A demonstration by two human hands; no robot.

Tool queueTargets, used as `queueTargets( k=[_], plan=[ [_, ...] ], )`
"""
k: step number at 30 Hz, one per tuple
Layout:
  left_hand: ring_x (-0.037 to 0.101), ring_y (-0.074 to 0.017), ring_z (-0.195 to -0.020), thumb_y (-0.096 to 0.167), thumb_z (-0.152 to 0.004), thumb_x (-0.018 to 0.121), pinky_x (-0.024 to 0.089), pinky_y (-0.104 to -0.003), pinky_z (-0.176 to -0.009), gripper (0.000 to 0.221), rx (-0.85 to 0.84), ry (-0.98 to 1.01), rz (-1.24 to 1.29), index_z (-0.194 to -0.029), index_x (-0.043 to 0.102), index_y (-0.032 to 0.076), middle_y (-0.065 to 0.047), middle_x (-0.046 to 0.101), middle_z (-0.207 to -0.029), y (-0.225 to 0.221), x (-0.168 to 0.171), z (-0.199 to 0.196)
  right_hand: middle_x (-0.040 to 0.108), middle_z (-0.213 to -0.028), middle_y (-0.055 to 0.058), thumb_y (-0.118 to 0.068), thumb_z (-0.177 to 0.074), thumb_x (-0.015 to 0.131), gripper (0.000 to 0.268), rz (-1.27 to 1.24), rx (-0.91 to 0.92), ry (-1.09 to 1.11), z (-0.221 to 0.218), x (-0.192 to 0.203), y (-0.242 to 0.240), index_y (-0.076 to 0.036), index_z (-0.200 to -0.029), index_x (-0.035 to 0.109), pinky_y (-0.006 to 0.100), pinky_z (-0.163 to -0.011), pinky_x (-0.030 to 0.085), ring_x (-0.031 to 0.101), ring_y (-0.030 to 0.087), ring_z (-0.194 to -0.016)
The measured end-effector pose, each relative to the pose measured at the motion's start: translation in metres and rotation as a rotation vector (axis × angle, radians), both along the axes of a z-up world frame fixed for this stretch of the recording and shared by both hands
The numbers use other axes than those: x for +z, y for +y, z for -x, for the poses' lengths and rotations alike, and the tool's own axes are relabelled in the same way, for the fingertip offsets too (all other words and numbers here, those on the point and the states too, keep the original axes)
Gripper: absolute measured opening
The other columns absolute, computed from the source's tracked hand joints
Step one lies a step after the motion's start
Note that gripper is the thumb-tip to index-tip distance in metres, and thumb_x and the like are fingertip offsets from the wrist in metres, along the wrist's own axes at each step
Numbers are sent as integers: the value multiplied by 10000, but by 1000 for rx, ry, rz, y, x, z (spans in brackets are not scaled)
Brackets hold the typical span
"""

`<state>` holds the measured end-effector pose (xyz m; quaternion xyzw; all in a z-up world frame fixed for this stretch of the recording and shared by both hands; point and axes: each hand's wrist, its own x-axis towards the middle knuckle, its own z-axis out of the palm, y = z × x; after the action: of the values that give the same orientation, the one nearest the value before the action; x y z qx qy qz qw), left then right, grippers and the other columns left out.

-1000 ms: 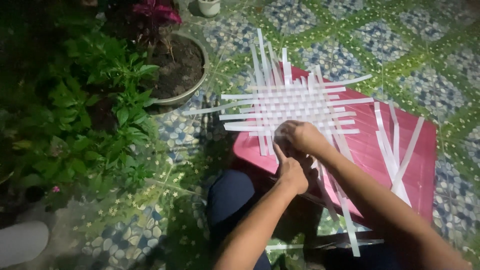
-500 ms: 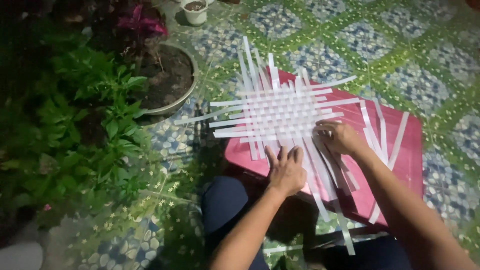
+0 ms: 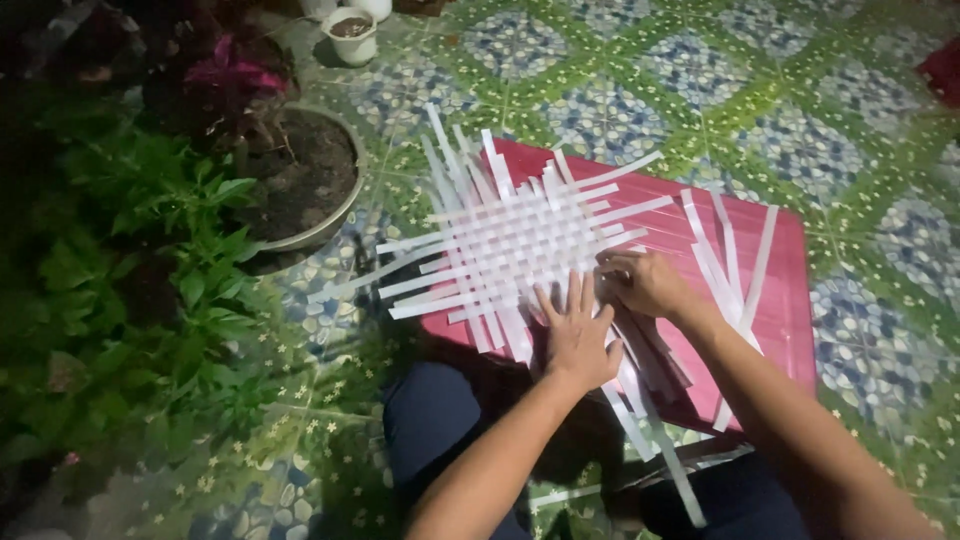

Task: The person weaves white plastic strips together on a red stool by aligning them with both hands, then placing and pulling one strip over others to create a woven grid pattern.

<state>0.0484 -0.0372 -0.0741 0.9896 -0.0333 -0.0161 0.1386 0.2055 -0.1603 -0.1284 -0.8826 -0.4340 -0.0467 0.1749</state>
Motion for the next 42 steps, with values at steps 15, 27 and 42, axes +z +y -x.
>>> queueTargets(
  k=[15, 27, 42],
  plan=[
    [21, -398, -1339, 447, -856, 292, -11, -699, -965, 554, 0, 242, -9, -1310, 331, 131, -150, 114, -1462, -9, 0, 2, 625, -1015, -32, -239, -752, 577, 112, 248, 20, -195, -5, -12, 5, -206, -856, 603, 349, -651, 544, 650, 256, -792],
    [208, -351, -1316, 339, -722, 427, -70, -676, -986, 493, -53, 223, -2, -1081, 608, 54, -186, 461, -1274, -6, -1, 3, 656, -879, 69, -146, -699, 597, 132, 145, 241, -59, 18, 42, 45, -146, -821, 649, 386, -737, 524, 640, 306, -843],
    [504, -336, -1078, 182, -738, 447, 270, -480, -876, 418, -111, 224, 9, -1109, 556, 22, -189, 598, -1072, 8, 11, 23, 615, -924, 140, -116, -706, 558, 204, 281, 353, 9, 22, 24, 71, -93, -898, 622, 388, -765, 510, 622, 318, -862]
  ],
)
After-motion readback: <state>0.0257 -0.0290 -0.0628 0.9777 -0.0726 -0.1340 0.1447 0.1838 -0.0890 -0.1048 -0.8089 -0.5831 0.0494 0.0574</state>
